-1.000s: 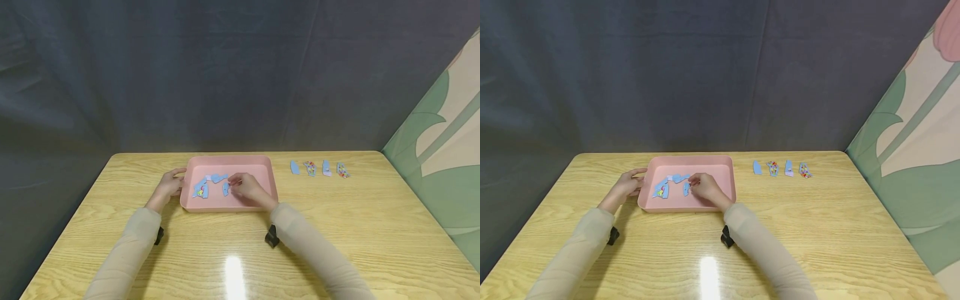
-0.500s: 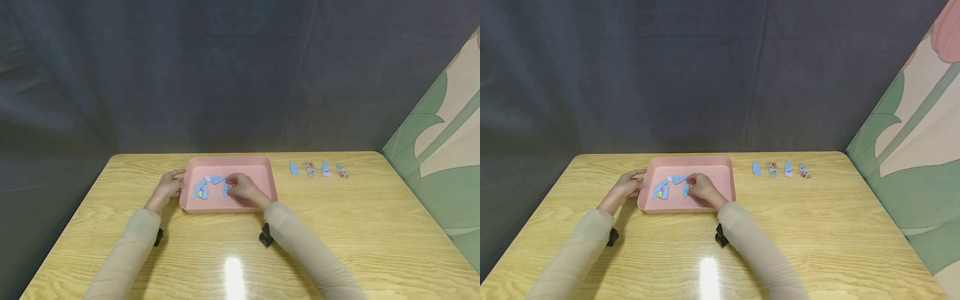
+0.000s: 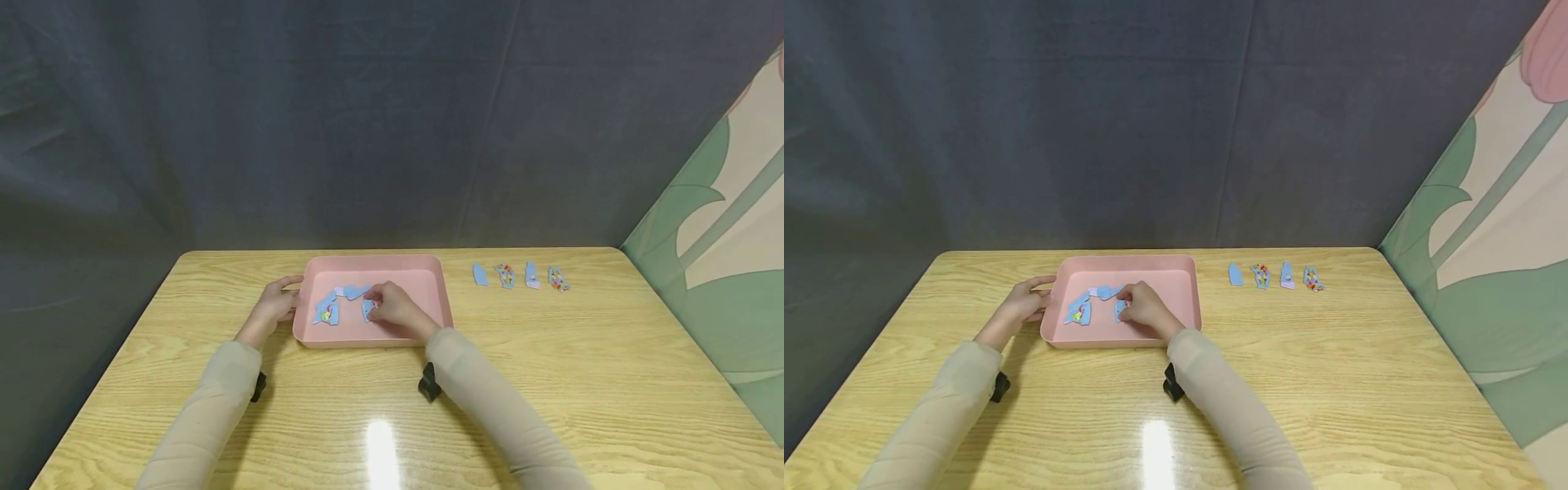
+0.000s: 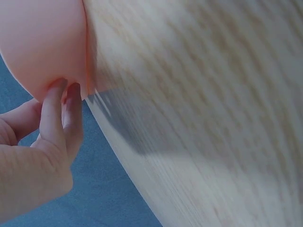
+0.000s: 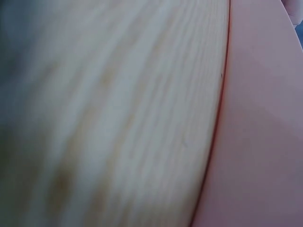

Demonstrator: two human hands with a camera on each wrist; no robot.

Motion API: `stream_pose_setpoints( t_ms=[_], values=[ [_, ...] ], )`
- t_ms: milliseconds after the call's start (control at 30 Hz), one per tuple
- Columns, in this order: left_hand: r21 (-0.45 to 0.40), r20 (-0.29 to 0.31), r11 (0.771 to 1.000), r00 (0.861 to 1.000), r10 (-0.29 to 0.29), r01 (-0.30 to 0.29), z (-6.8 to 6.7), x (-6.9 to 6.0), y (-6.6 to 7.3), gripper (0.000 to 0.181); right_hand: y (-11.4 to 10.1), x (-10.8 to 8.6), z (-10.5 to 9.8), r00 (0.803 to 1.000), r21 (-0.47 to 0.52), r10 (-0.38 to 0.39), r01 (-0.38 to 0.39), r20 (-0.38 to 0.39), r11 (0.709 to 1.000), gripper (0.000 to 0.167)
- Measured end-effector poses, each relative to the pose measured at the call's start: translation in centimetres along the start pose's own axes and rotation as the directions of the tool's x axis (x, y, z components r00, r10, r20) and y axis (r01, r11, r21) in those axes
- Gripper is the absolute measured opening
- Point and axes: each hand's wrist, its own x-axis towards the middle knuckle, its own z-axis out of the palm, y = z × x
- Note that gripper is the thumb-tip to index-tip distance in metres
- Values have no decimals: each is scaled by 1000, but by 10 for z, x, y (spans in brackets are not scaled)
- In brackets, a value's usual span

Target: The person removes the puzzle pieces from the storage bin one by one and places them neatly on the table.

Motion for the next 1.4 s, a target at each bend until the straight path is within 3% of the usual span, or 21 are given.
stream_pose_setpoints(
  t_ms=[533,767,867,1033,1233,1300,1400],
  values=[
    [-8,-7,1000,1000,-10,10,2,3,1,59,-4,-4,-2,996,46,-85,85,-7,995,32],
    [-19,2,1000,1000,-2,2,1,2,0,58,-7,-8,-2,996,75,-84,82,28,994,30],
    [-16,2,1000,1000,-6,6,0,1,0,57,-5,-9,-2,997,137,-60,54,38,989,27],
    [-16,0,1000,1000,-9,9,-1,-1,0,56,0,-13,-14,998,278,-21,6,54,961,23],
    [-12,6,1000,1000,3,-3,0,-1,1,57,4,-18,-45,1000,336,23,-28,19,942,30],
    [-15,6,1000,1000,5,-4,0,-1,1,57,7,-19,-56,999,376,52,-48,-1,925,33],
    [-12,7,1000,1000,7,-7,1,-1,0,57,13,-22,-74,995,473,99,-83,-9,877,39]
  ],
)
